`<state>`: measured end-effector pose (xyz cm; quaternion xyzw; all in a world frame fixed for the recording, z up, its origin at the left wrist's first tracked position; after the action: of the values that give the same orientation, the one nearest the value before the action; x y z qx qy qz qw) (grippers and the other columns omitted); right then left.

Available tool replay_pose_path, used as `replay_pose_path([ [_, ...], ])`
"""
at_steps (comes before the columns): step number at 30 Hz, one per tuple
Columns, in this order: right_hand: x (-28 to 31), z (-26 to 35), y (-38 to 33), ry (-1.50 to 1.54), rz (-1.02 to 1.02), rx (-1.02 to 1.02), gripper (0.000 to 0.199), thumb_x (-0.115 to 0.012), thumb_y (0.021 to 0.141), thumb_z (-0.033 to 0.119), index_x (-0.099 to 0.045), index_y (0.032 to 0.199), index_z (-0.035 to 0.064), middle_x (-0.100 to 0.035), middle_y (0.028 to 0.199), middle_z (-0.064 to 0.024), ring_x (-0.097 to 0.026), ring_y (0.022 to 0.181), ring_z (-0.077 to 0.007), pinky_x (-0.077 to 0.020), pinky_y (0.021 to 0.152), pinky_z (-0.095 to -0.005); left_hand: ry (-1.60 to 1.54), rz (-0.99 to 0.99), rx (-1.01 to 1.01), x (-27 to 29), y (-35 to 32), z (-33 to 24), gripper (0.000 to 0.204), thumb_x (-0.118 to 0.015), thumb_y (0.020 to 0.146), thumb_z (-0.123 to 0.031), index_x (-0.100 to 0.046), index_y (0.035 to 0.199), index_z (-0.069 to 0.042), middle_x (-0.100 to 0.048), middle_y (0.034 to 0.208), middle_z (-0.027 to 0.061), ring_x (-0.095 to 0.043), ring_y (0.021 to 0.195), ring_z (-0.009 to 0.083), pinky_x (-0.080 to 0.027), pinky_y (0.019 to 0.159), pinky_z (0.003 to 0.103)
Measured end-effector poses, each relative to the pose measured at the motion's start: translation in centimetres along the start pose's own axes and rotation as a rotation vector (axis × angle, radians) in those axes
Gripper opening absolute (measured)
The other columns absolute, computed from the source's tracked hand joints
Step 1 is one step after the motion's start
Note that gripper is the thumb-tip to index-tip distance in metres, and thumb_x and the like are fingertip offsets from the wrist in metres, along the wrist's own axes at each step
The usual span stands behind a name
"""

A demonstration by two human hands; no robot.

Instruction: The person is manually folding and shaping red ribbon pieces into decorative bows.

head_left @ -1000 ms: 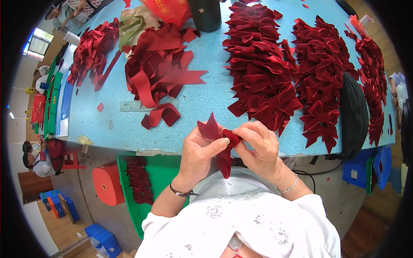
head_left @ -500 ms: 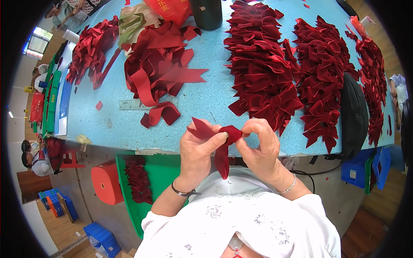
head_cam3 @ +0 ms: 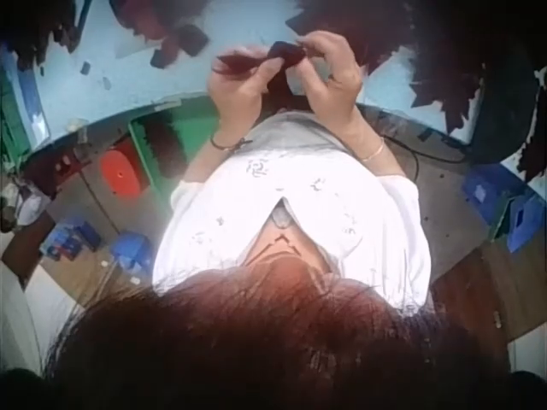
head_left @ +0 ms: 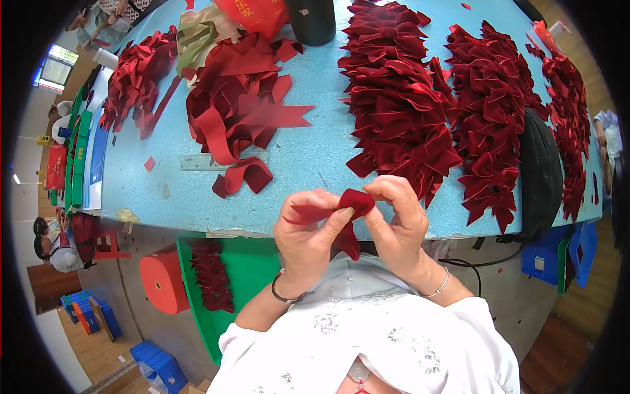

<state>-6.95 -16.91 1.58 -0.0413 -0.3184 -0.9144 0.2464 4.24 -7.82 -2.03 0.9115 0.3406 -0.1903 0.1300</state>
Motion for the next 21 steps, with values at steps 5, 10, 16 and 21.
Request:
replay_pose_path([
  [5,-0.2,-1.3,-0.9,0.013,0.144,-0.107,0.014,-0.060,0.075,-0.007,-0.059,0.088,-0.0026,-0.060,0.078,-0.0096,-0.055,0.065,-0.0144,-0.0461,0.059,-0.0242,0.087,0.081,-0.161,-0.4,-0.3,-0.6,0.027,-0.063,0.077,0.013,-0.048,0.095,-0.002,-0.062,0.091,0.0109,-0.057,0.087,0.0149,-0.049,0.076,0.027],
  [10,-0.4,-2.2,-1.0,0.065,0.139,-0.241,0.013,-0.060,0.075,-0.007,-0.059,0.087,-0.0035,-0.060,0.077,-0.0108,-0.056,0.067,-0.0140,-0.0453,0.059,-0.0236,0.155,0.057,-0.264,-0.8,-0.8,-1.2,0.028,-0.065,0.076,0.012,-0.048,0.094,-0.002,-0.061,0.092,0.0116,-0.057,0.088,0.0163,-0.049,0.076,0.027],
  [16,0.5,-1.9,-0.7,0.277,0.068,-0.097,0.017,-0.059,0.073,-0.010,-0.059,0.089,-0.0032,-0.060,0.077,-0.0128,-0.058,0.067,-0.0176,-0.0469,0.059,-0.0261,-0.213,-0.062,0.167,-0.5,0.4,-1.0,0.029,-0.067,0.077,0.006,-0.052,0.101,-0.001,-0.061,0.094,0.0111,-0.059,0.092,0.0181,-0.049,0.077,0.030],
  [21,0.8,0.3,-0.3,0.271,0.170,0.140,0.023,-0.062,0.070,-0.010,-0.059,0.092,-0.0029,-0.061,0.080,-0.0130,-0.060,0.067,-0.0228,-0.0492,0.058,-0.0299,-0.035,0.059,0.442,0.9,0.6,-0.3,0.035,-0.064,0.071,0.010,-0.057,0.104,0.003,-0.061,0.097,0.0142,-0.059,0.092,0.0223,-0.047,0.085,0.035],
])
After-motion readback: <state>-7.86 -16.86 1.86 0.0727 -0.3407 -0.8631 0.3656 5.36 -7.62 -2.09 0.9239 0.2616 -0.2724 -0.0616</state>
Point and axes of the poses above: each hand's wrist, its own y-axis towards the middle knuckle, its own x-axis out of the back of the hand, z = x × y, the point moved 8 cm from there along y, towards the middle knuckle
